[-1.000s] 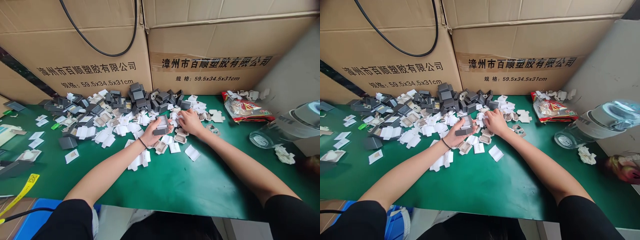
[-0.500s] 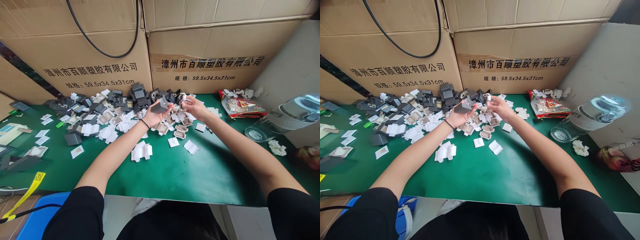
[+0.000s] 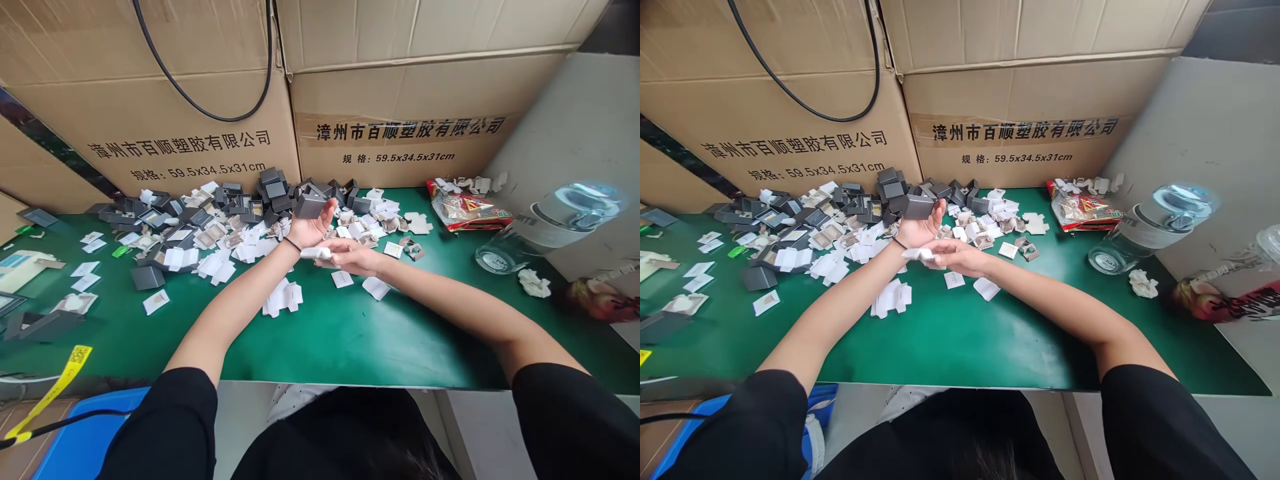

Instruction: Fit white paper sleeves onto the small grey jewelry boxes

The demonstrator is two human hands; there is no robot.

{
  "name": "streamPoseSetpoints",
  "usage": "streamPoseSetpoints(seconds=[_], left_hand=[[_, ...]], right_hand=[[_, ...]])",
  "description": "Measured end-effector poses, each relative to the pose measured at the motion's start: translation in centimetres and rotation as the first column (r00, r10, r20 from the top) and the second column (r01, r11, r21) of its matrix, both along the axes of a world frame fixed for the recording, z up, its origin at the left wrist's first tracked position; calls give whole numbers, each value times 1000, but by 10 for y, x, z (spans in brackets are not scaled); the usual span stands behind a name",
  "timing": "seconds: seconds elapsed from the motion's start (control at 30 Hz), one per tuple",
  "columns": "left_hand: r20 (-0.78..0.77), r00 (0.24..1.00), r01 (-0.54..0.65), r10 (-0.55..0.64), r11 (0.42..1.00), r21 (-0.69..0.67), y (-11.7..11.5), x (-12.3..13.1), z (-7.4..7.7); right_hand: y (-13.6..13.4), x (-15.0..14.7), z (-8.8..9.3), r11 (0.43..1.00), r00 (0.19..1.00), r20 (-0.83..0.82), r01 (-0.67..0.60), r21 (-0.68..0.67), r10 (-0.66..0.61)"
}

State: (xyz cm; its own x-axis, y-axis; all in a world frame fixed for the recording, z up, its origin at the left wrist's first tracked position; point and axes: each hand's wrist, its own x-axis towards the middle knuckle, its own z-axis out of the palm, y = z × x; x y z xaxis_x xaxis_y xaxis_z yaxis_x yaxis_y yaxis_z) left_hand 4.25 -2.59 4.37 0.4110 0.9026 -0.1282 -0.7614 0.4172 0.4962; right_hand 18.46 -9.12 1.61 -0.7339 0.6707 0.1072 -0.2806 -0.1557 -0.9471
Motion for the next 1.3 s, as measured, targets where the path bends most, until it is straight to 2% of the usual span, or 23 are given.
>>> streamPoseSetpoints(seconds=[0.1,0.2,0.33,0.4,0.43,0.47,0.5,0.57,0.6,0.63,0.67,0.7,0.8,0.9,0.97,1.07,1.17,1.23,1.3], left_hand=[[-28,999,23,-22,999,23,-5,0,3],[-91,996,17,-13,999,45,-6,-8,8],[-208,973,116,-103,992,51,-6,-41,14],[-365,896,273,-253,962,5,-11,-67,16],[-453,818,379,-355,925,-41,-15,-80,16],[-518,711,509,-477,856,-89,-22,-92,16],[-550,568,650,-612,744,-157,-29,-102,15],[-515,255,855,-818,439,-275,-45,-114,12],[-491,171,900,-854,338,-274,-52,-115,9],[-488,143,918,-861,300,-260,-56,-115,6],[-501,163,915,-850,320,-244,-58,-112,2],[-524,218,896,-823,382,-228,-58,-108,-1],[-588,455,763,-669,633,-129,-44,-93,-12],[-602,633,601,-487,799,-16,-23,-83,-19],[-599,668,562,-441,827,19,-12,-81,-22],[-615,645,598,-454,800,37,-4,-78,-24],[-603,646,618,-467,784,55,-10,-66,-26],[-586,688,577,-427,812,86,-18,-52,-28],[-589,689,573,-423,815,85,-26,-35,-30]], right_hand=[[12,-6,-12,987,988,-30,152,-55,-154],[20,-4,-13,975,978,-12,209,-78,-210],[20,13,1,989,991,-29,132,-72,-134],[15,30,6,995,1000,-22,-8,-104,5],[10,40,6,984,992,-1,-122,-127,123],[5,50,5,960,970,10,-237,-147,241],[-1,59,1,923,936,13,-345,-171,353],[-10,71,-9,831,853,7,-507,-229,522],[-13,75,-14,800,825,11,-545,-251,565],[-13,76,-19,795,823,8,-545,-266,568],[-12,75,-23,810,842,0,-519,-273,540],[-8,74,-25,839,873,-5,-471,-274,488],[12,65,-26,921,951,-6,-299,-251,308],[34,58,-22,967,993,10,-114,-228,120],[44,55,-20,981,1000,12,5,-196,-3],[51,51,-20,972,983,-7,182,-150,-185],[51,48,-22,925,928,-14,371,-82,-373],[50,46,-25,879,880,-6,475,-32,-476],[50,46,-27,840,840,5,543,-1,-543]])
